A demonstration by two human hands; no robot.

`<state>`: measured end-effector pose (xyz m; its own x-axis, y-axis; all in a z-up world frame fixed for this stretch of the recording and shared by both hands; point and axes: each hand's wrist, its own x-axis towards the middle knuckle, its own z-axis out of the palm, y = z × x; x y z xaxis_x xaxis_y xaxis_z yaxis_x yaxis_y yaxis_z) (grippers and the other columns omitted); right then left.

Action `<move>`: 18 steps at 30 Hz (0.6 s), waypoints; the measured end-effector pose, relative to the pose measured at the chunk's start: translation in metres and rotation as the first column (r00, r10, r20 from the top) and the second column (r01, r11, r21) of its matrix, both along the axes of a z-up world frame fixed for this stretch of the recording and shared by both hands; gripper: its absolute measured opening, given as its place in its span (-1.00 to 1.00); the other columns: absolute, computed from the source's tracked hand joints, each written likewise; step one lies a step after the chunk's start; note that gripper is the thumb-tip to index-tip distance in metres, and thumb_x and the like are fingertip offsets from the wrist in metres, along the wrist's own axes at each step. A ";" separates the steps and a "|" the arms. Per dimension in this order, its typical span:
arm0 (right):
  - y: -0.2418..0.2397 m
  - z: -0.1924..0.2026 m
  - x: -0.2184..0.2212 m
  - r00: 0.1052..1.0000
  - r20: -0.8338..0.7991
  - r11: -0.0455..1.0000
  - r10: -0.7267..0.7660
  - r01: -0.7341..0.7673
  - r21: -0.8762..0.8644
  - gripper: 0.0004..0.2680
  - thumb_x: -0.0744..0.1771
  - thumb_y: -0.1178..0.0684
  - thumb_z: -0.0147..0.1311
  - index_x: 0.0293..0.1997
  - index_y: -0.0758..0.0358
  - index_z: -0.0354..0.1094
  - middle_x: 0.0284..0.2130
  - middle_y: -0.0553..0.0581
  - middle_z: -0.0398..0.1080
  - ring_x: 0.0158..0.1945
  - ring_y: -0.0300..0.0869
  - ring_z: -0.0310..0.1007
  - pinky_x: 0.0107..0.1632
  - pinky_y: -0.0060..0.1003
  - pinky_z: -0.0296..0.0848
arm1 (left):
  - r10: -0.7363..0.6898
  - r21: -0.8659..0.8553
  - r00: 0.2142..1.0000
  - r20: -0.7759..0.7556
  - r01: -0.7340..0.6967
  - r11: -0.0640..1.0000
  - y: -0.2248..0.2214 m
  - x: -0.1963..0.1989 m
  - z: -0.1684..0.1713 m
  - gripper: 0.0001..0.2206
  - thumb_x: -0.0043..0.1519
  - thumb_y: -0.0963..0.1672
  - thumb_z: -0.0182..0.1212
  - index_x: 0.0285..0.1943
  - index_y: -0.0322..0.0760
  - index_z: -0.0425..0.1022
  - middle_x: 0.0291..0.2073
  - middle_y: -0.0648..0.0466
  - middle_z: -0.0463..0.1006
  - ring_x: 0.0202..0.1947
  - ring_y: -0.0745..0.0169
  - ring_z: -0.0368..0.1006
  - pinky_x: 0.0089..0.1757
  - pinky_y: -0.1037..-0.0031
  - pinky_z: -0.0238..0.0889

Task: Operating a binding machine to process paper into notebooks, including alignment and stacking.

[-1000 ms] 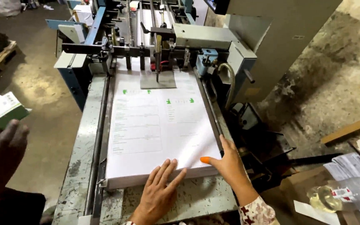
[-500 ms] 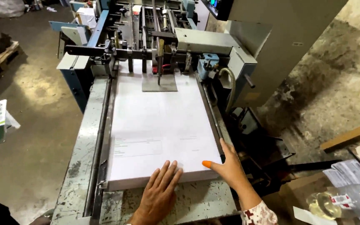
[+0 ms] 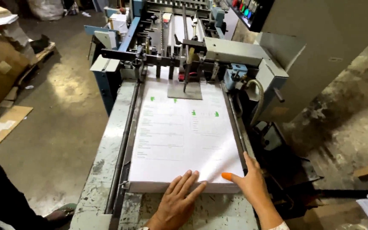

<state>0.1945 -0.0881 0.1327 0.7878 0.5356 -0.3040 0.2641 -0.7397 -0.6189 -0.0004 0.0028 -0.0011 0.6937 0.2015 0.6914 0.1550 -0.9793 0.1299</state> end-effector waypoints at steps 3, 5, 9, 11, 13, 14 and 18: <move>-0.002 -0.001 -0.001 1.000 0.006 1.000 0.000 -0.001 0.016 -0.21 0.12 -0.15 0.33 0.44 -0.06 -0.20 0.41 -0.05 -0.17 0.43 -0.11 -0.11 0.33 -0.02 0.11 | -0.008 -0.001 1.000 0.005 0.008 1.000 -0.002 0.001 -0.002 -0.34 0.00 -0.25 0.07 0.40 -0.21 0.17 0.39 -0.11 0.12 0.39 -0.06 0.04 0.26 0.20 -0.10; -0.002 -0.004 0.000 1.000 0.010 0.999 -0.017 0.017 0.036 -0.20 0.10 -0.13 0.35 0.44 -0.05 -0.18 0.40 -0.05 -0.15 0.42 -0.12 -0.09 0.34 -0.04 0.11 | 0.030 0.034 1.000 -0.001 -0.030 0.999 -0.002 0.002 -0.001 -0.39 0.01 -0.24 0.03 0.36 -0.29 0.21 0.37 -0.08 0.16 0.37 -0.03 0.07 0.25 0.23 -0.08; -0.001 -0.006 0.010 0.999 0.017 0.999 0.036 -0.036 -0.013 -0.19 0.11 -0.23 0.27 0.46 -0.06 -0.27 0.42 -0.03 -0.21 0.44 -0.13 -0.13 0.35 -0.03 0.07 | 0.048 0.054 0.999 -0.007 -0.048 0.997 -0.002 0.001 0.000 -0.40 0.04 -0.25 0.00 0.38 -0.28 0.18 0.39 -0.05 0.11 0.40 0.00 0.01 0.28 0.24 -0.13; 0.000 -0.004 0.013 0.973 0.203 0.994 0.108 -0.112 0.010 -0.31 0.18 -0.29 0.12 0.44 -0.13 -0.19 0.42 0.05 -0.22 0.45 -0.05 -0.19 0.36 0.10 -0.09 | 0.120 0.110 0.990 -0.067 -0.113 0.988 -0.003 0.001 -0.001 -0.26 -0.01 -0.21 0.04 0.47 -0.21 0.01 0.45 -0.02 -0.01 0.45 0.05 -0.12 0.33 0.27 -0.25; 0.004 -0.002 0.014 0.930 0.325 0.975 0.173 -0.209 0.080 -0.41 0.22 -0.18 0.11 0.40 -0.07 -0.08 0.33 0.08 -0.05 0.38 -0.03 -0.05 0.31 0.02 0.03 | 0.108 0.095 0.992 -0.071 -0.101 0.990 -0.006 -0.001 0.001 -0.26 -0.02 -0.22 0.05 0.47 -0.22 0.02 0.45 -0.01 0.00 0.45 0.06 -0.11 0.32 0.28 -0.24; 0.008 0.001 0.015 0.867 0.451 0.939 0.214 -0.309 0.149 -0.49 0.26 -0.06 0.10 0.37 -0.01 0.03 0.25 0.11 0.13 0.31 -0.02 0.09 0.27 -0.06 0.15 | 0.095 0.093 0.993 -0.072 -0.088 0.992 -0.004 -0.001 0.003 -0.25 -0.03 -0.23 0.06 0.47 -0.23 0.02 0.44 0.00 0.01 0.45 0.08 -0.10 0.32 0.28 -0.23; 0.041 0.040 -0.018 0.909 0.308 0.955 0.280 -0.295 0.002 -0.56 0.32 0.05 -0.09 0.39 -0.25 0.04 -0.13 -0.10 0.38 -0.23 -0.19 0.38 -0.17 -0.25 0.33 | 0.089 0.098 0.995 -0.040 -0.085 0.992 -0.002 0.000 0.001 -0.28 -0.02 -0.23 0.03 0.45 -0.23 0.06 0.42 -0.01 0.07 0.43 0.09 -0.04 0.31 0.29 -0.21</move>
